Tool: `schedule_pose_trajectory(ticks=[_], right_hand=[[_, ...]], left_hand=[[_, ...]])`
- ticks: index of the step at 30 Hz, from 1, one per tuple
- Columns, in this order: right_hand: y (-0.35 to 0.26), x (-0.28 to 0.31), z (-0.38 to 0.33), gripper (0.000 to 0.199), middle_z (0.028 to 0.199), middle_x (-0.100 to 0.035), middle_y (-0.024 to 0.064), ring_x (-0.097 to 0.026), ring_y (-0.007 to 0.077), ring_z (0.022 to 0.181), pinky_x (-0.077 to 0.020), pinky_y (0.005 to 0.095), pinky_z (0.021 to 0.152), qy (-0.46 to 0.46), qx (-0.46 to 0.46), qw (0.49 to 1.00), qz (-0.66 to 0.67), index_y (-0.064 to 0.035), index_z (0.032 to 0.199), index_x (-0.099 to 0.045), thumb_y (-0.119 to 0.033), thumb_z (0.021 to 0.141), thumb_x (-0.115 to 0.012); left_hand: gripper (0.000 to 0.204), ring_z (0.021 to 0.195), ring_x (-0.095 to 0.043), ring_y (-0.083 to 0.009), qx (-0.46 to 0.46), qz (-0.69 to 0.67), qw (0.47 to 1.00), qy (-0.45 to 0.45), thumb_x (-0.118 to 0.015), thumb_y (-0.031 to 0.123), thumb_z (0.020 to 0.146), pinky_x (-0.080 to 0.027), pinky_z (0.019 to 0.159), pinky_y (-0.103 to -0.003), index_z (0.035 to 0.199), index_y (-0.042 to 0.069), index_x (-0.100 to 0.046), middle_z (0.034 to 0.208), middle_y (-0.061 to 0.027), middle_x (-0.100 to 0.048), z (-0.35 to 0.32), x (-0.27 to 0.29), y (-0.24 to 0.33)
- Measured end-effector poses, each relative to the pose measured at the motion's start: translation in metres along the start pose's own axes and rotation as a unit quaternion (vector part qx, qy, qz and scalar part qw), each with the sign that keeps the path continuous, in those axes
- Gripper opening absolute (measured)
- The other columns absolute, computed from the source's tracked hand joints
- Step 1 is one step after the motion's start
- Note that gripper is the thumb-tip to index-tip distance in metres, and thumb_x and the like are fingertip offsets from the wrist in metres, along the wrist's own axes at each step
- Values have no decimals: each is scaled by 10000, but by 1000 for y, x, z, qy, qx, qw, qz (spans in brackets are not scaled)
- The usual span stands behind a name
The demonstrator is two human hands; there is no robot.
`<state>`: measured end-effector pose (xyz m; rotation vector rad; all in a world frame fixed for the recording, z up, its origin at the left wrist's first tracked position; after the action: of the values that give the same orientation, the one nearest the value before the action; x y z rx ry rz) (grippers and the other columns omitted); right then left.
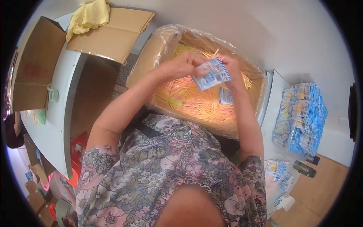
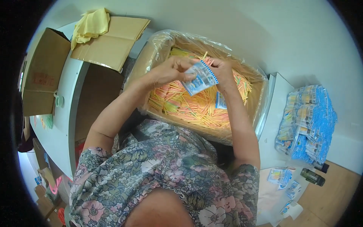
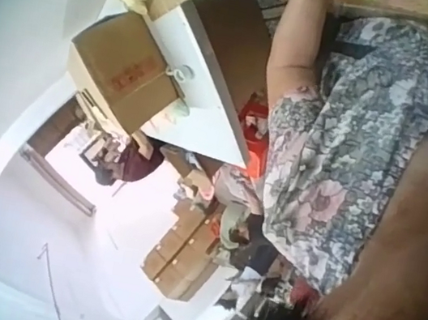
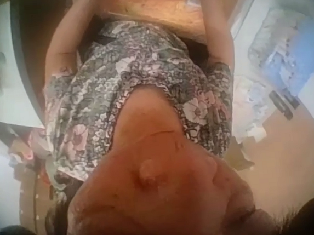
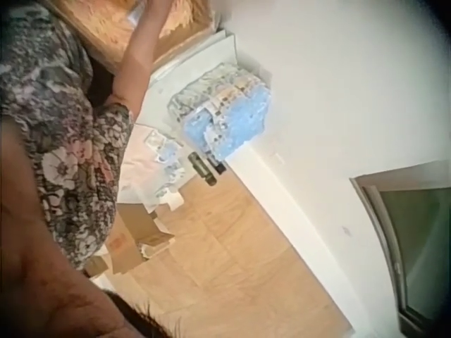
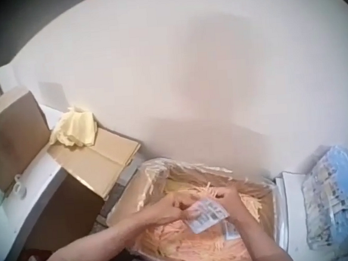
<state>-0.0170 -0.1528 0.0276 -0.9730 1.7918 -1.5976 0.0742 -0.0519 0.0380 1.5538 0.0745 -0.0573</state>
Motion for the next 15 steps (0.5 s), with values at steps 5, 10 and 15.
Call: schedule_pose_trajectory(ticks=[5,10,15], right_hand=[[-3,-7,-26,90,708,-618,-1,-545,50,625,-441,202,549,-20,-22,999,-26,-15,766,-661,-95,778,-700],[11,0,-38,115,738,-592,2,-542,55,660,-454,220,582,-60,-29,998,12,9,775,-644,-88,774,-704],[-5,8,-44,265,910,-593,16,-559,103,825,-465,242,718,-19,85,990,-112,5,972,-638,-32,723,-717]], left_hand=[[147,737,-557,-61,53,-68,995,-50,-678,83,797,-473,718,-247,890,-31,-674,776,-2,-642,-6,-30,-32],[128,707,-545,-53,22,1,1000,-20,-671,82,804,-469,691,-249,865,-31,-672,753,-8,-635,-11,-45,-35],[122,671,-539,-50,-39,-1,999,-32,-679,83,793,-468,637,-261,825,-34,-664,701,-18,-626,-8,-47,-34]])
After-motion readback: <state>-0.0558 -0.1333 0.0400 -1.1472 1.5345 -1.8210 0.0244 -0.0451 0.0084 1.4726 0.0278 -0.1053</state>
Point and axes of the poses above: each hand's wrist, its own z-axis towards the middle knuckle, its own x-axis out of the back of the hand, y = z × x, the point moved 7 cm from there along z, towards the middle knuckle
